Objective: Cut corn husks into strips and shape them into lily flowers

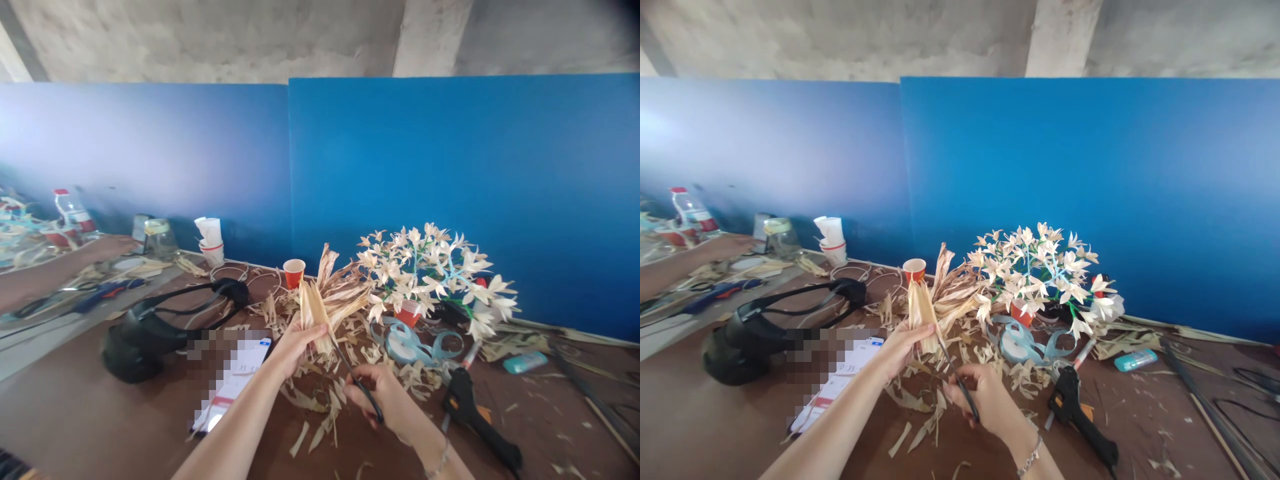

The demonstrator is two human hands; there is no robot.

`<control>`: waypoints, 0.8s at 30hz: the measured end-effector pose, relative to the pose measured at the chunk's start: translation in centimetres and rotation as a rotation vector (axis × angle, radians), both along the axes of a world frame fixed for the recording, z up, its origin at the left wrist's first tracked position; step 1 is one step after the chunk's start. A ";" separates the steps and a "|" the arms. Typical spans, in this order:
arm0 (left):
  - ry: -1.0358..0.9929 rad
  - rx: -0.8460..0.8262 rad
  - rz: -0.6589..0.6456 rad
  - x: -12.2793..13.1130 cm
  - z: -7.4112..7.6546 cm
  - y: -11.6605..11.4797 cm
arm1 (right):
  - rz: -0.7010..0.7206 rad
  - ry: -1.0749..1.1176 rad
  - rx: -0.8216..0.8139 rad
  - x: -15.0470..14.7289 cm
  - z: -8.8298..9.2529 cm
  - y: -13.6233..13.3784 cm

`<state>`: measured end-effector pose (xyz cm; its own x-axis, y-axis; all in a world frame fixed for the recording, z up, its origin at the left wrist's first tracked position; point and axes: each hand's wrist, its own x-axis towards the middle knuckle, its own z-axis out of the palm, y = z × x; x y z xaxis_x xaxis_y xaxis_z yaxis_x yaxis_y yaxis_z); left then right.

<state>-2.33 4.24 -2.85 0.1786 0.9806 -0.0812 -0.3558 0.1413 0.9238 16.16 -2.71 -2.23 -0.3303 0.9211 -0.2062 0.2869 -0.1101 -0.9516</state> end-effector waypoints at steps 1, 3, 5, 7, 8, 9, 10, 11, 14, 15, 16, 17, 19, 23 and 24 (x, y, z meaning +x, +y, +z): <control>0.007 0.004 -0.002 0.0 0.0 0.0 | 0.001 -0.002 -0.002 0.0 0.0 0.0; 0.025 0.004 0.006 -0.1 0.1 0.0 | 0.006 -0.014 -0.007 0.1 0.2 0.0; 0.043 -0.002 0.019 -0.1 0.1 0.0 | 0.008 -0.032 -0.017 0.1 0.6 -0.1; 0.052 -0.009 0.017 -0.1 0.1 0.1 | 0.006 -0.048 -0.030 0.1 1.1 -0.2; 0.057 -0.008 0.013 -0.1 0.0 0.1 | 0.004 -0.054 -0.032 0.0 1.3 -0.3; 0.063 -0.006 0.011 -0.2 0.0 0.1 | 0.001 -0.061 -0.033 0.0 1.6 -0.3; 0.069 -0.003 0.009 -0.2 0.0 0.2 | -0.001 -0.068 -0.034 0.0 1.7 -0.4; 0.072 0.000 0.009 -0.2 -0.1 0.2 | -0.007 -0.073 -0.036 0.0 1.8 -0.4; 0.074 0.008 0.008 -0.2 0.0 0.2 | -0.017 -0.048 -0.049 0.1 1.3 -0.2; 0.073 0.012 0.008 -0.2 0.1 0.1 | -0.008 -0.024 -0.053 0.2 0.9 -0.2; 0.071 0.017 0.009 -0.1 0.1 0.1 | 0.011 0.003 -0.053 0.3 0.5 -0.1; 0.069 0.023 0.014 -0.1 0.2 0.1 | 0.037 0.028 -0.052 0.4 0.1 0.0; 0.067 0.036 0.038 -0.1 0.2 0.1 | 0.085 0.064 -0.042 0.6 -0.6 0.1; 0.065 0.049 0.069 0.1 0.2 0.0 | 0.127 0.078 -0.027 0.7 -0.9 0.1; 0.068 0.053 0.067 0.2 0.2 0.0 | 0.130 0.074 -0.029 0.7 -0.8 0.0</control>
<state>-2.17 4.20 -2.64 0.1083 0.9934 -0.0390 -0.2990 0.0699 0.9517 16.87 -2.66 -3.00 -0.4619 0.8635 -0.2026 0.2297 -0.1041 -0.9677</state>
